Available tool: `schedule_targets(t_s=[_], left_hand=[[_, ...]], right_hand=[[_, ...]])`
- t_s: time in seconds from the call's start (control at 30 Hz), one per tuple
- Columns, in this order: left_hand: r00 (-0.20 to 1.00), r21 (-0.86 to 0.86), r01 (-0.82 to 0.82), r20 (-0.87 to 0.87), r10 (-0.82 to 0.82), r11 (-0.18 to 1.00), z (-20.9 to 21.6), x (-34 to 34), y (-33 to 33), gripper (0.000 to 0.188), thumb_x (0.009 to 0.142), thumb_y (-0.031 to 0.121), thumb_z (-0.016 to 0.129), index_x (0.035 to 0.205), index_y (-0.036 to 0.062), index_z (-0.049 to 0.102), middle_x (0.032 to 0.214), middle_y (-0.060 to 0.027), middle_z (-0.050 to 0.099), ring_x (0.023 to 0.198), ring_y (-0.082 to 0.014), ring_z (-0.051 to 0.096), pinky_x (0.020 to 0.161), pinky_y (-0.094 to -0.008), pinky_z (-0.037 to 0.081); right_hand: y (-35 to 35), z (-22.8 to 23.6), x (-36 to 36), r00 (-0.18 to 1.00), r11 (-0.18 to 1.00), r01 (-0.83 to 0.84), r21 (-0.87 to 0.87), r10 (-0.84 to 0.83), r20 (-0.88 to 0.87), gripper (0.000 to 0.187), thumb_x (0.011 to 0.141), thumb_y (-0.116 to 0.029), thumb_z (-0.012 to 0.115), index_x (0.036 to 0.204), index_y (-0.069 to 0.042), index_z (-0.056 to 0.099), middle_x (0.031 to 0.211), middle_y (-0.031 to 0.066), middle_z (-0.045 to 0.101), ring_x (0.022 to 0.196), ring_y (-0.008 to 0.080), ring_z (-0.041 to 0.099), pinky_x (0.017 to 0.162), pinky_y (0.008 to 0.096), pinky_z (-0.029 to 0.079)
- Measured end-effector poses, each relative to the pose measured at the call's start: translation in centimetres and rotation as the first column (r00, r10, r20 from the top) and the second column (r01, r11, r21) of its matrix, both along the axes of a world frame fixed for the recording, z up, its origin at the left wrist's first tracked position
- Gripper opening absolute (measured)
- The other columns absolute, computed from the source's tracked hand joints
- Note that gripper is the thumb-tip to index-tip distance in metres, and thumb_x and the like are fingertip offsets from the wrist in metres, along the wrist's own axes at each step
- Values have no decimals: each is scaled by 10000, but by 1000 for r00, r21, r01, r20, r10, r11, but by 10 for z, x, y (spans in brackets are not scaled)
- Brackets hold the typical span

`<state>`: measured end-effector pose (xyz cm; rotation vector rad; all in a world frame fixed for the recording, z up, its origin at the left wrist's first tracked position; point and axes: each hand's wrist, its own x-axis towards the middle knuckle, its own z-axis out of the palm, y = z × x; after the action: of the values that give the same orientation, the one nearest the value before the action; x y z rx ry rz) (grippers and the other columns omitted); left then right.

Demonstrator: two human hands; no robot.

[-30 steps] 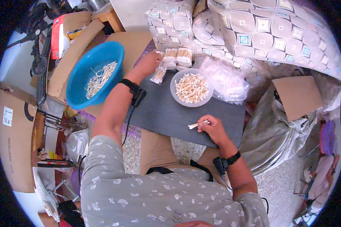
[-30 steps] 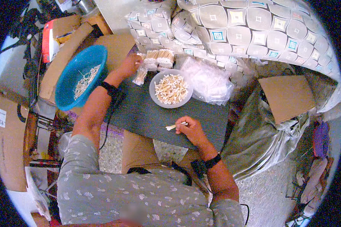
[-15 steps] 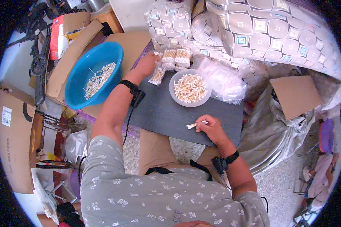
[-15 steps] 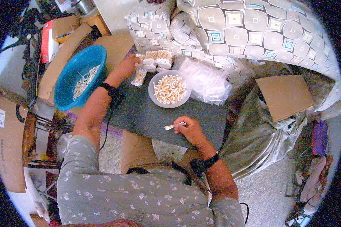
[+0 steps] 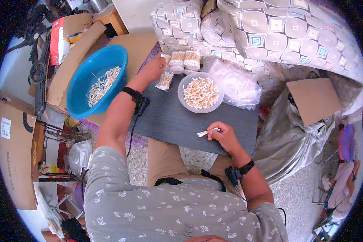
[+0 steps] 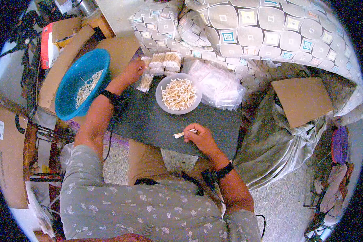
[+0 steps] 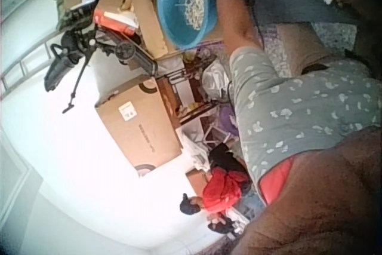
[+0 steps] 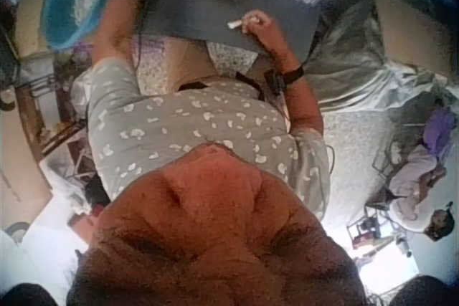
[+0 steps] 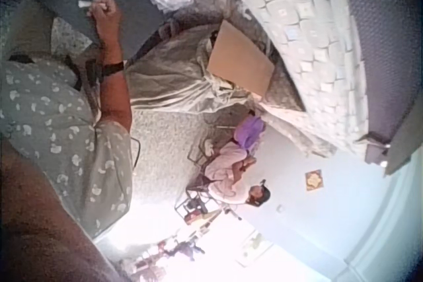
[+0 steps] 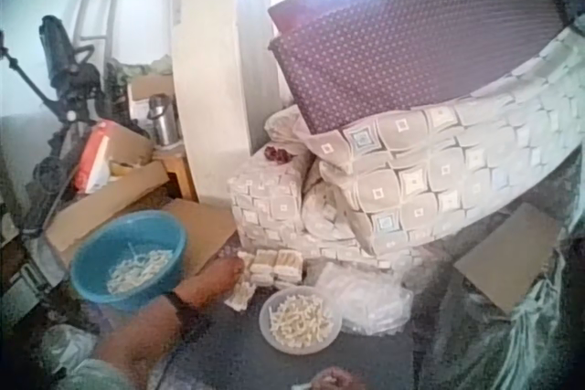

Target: Sorting cotton swabs from a plate and placing them into a small plastic bag.

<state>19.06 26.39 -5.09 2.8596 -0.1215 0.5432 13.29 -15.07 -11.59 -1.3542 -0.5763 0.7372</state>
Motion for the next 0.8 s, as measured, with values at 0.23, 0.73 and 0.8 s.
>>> schedule_targets(t_s=[0.23, 0.73, 0.8], left_hand=[[998, -5, 68, -15, -68, 998, 44, -59, -26, 61, 785, 69, 574, 786, 25, 532, 803, -158, 560, 777, -336, 555, 684, -416, 452], [909, -346, 280, -204, -363, 895, 59, -165, -152, 122, 862, 146, 575, 874, 31, 536, 745, -114, 573, 661, -247, 579, 614, -366, 472], [886, -303, 324, -235, -400, 896, 51, -165, -164, 133, 866, 157, 580, 906, 37, 537, 801, -129, 589, 724, -304, 592, 655, -386, 476]], right_hand=[[-2, 2, -4, 997, 998, 33, -58, -29, 74, 53, 889, -65, 616, 921, -24, 611, 802, 35, 634, 718, 97, 608, 661, 239, 503], [-15, 33, -25, 957, 976, 216, -34, -205, 204, 94, 880, -109, 603, 900, -21, 627, 727, 38, 643, 675, 113, 612, 620, 257, 494], [-17, 57, -24, 954, 975, 222, 2, -218, 204, 95, 879, -112, 606, 899, -22, 629, 732, 41, 647, 677, 113, 614, 624, 256, 497]])
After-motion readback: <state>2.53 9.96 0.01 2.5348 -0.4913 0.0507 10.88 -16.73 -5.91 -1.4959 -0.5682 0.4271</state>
